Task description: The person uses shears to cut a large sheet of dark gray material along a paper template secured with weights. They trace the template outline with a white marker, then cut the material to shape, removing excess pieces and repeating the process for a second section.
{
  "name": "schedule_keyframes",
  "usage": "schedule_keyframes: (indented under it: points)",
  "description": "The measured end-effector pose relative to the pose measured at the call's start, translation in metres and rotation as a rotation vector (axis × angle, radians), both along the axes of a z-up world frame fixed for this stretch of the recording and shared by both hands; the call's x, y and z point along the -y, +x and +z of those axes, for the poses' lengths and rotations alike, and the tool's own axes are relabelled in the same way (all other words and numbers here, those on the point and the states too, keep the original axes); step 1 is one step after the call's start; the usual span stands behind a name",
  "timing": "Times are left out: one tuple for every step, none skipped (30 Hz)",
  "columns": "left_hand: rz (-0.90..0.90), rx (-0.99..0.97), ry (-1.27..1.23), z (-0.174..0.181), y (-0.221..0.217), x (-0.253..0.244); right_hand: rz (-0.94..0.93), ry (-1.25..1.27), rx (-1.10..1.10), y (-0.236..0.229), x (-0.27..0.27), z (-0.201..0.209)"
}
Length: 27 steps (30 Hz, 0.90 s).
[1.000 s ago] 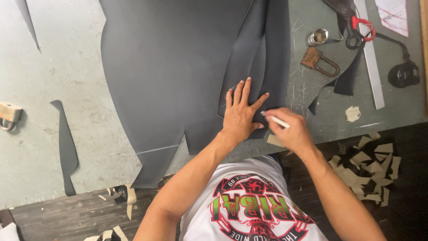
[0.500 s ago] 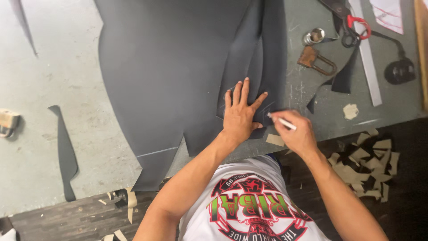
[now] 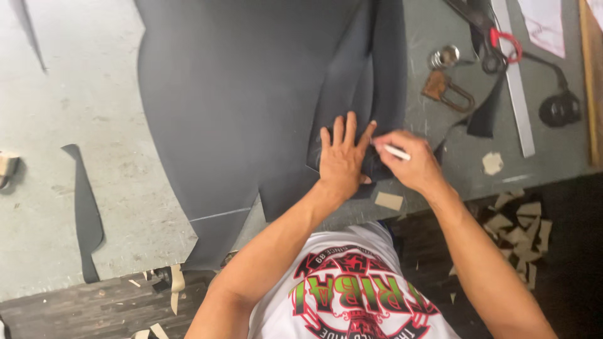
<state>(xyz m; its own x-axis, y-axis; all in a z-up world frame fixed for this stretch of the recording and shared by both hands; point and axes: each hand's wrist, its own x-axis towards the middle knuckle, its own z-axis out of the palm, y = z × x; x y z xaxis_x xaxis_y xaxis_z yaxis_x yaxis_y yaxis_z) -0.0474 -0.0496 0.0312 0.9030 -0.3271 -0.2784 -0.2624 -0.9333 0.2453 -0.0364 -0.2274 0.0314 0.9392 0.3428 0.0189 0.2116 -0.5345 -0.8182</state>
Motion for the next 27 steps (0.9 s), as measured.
schedule_keyframes:
  points:
    - [0.01,0.025,0.003,0.0,0.004,-0.002,0.017,-0.072,-0.044,0.01,0.001,0.001]
    - [0.01,0.033,-0.001,-0.001,0.0,-0.001,0.023,-0.151,-0.105,0.011,0.005,0.003]
    - [0.009,0.041,-0.005,-0.001,-0.004,-0.001,0.03,-0.23,-0.165,0.012,0.009,0.005]
    - [0.006,0.035,-0.005,-0.002,-0.005,0.0,0.024,-0.229,-0.131,0.014,0.011,0.007]
    - [0.002,0.03,-0.006,-0.002,-0.005,0.001,0.018,-0.228,-0.096,0.017,0.013,0.009]
    - [0.005,0.028,-0.002,-0.001,-0.004,0.0,0.019,-0.224,-0.059,0.023,0.013,0.011]
    - [0.004,0.039,-0.006,-0.001,-0.001,-0.001,0.045,-0.243,-0.149,0.028,0.014,0.014]
    - [0.004,0.042,-0.008,0.0,-0.002,-0.002,0.073,-0.26,-0.248,0.03,0.016,0.017]
    - [0.004,0.044,-0.011,0.0,-0.004,-0.004,0.101,-0.278,-0.347,0.031,0.016,0.018]
    - [0.0,0.043,-0.004,0.001,-0.004,-0.005,0.088,-0.286,-0.262,0.032,0.016,0.018]
    - [-0.005,0.041,0.003,0.001,-0.005,-0.004,0.074,-0.294,-0.177,0.033,0.018,0.019]
    - [-0.009,0.046,0.01,0.002,-0.003,-0.003,0.06,-0.303,-0.086,0.036,0.021,0.019]
    - [-0.013,0.045,0.003,0.002,0.0,-0.001,0.071,-0.308,-0.151,0.039,0.024,0.02]
    - [-0.009,0.036,0.002,0.001,-0.001,-0.002,0.092,-0.306,-0.222,0.04,0.025,0.02]
    - [-0.005,0.027,0.002,0.001,-0.002,-0.003,0.113,-0.305,-0.293,0.041,0.025,0.019]
    - [0.0,0.029,0.004,0.0,-0.003,-0.004,0.085,-0.312,-0.247,0.042,0.025,0.018]
    - [0.004,0.031,0.006,0.0,-0.004,-0.004,0.057,-0.319,-0.201,0.043,0.025,0.017]
    - [-0.004,0.042,0.002,0.0,-0.002,-0.002,0.014,-0.331,-0.147,0.046,0.028,0.019]
    - [-0.012,0.03,-0.006,0.001,0.0,0.0,0.036,-0.327,-0.189,0.049,0.031,0.022]
    - [-0.006,0.012,-0.004,0.003,0.001,-0.001,0.073,-0.314,-0.232,0.053,0.03,0.024]
    - [0.0,-0.005,-0.002,0.005,0.001,-0.003,0.11,-0.302,-0.275,0.057,0.028,0.026]
    - [0.001,0.003,-0.004,0.007,0.0,-0.005,0.084,-0.321,-0.298,0.058,0.026,0.027]
    - [0.002,0.011,-0.007,0.009,-0.002,-0.007,0.058,-0.339,-0.322,0.06,0.025,0.027]
    - [-0.009,0.028,-0.019,0.011,0.001,-0.005,0.018,-0.365,-0.338,0.062,0.028,0.03]
    - [-0.025,0.016,-0.026,0.013,0.003,-0.002,-0.043,-0.438,-0.211,0.059,0.032,0.033]
    - [-0.023,0.0,-0.021,0.014,0.003,-0.003,-0.083,-0.501,-0.084,0.056,0.03,0.031]
    - [-0.02,-0.016,-0.017,0.014,0.005,-0.004,-0.124,-0.561,0.044,0.055,0.029,0.03]
